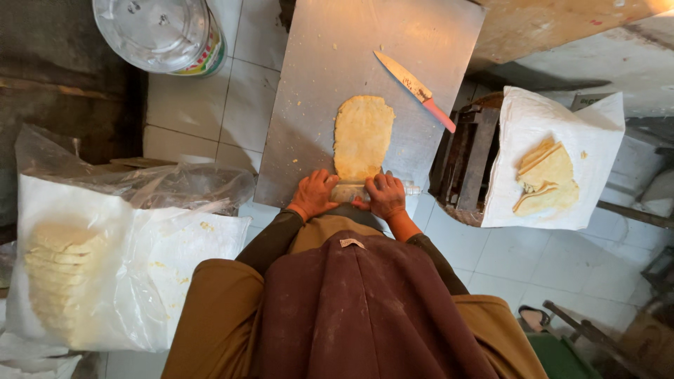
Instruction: The person prepares pieces of dough by rolling them out using a glass bottle on a metal table and then folding the flattened dough into smaller portions.
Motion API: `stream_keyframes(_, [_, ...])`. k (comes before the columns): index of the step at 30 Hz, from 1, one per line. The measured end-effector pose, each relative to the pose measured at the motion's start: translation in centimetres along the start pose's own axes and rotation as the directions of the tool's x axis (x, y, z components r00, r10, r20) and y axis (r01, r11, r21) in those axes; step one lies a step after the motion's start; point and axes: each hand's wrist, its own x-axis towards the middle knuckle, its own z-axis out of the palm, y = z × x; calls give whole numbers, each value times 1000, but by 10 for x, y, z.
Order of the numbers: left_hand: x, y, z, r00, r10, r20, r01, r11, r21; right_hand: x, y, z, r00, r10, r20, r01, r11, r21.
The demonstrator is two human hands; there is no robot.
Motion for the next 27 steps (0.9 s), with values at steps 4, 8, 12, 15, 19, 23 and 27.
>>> stream_keyframes(4, [2, -2, -3, 999, 30, -18, -30, 999, -18, 8, -3, -9, 992, 45, 118, -46, 999, 8])
stream_keyframes(8, [-2, 3, -9, 988, 123, -91, -129, 989, -67, 4, -10, -28, 994, 54, 99, -62, 995, 79])
stream_keyframes(12, [6, 6, -16, 971, 150, -186, -156, 988, -21, 18, -10, -31, 998, 60, -34, -58, 998, 33])
stream_keyframes(15, [9, -2, -11, 979, 141, -151, -146, 989, -24, 24, -11, -22, 995, 90, 35, -89, 996, -18])
stream_keyframes(19, [17, -4, -3, 995, 37, -97, -38, 999, -8, 32, -7, -13, 984, 156, 86, -157, 988, 6])
stream_keyframes(23, [35, -2, -11, 986, -144, 90, 150, 986, -74, 47, 8, -9, 976, 172, 133, -183, 980, 78])
stream_keyframes(27, [62, -5, -26, 950, -198, 240, 228, 968, -103, 56, 20, -7, 963, 221, 154, -244, 958, 149])
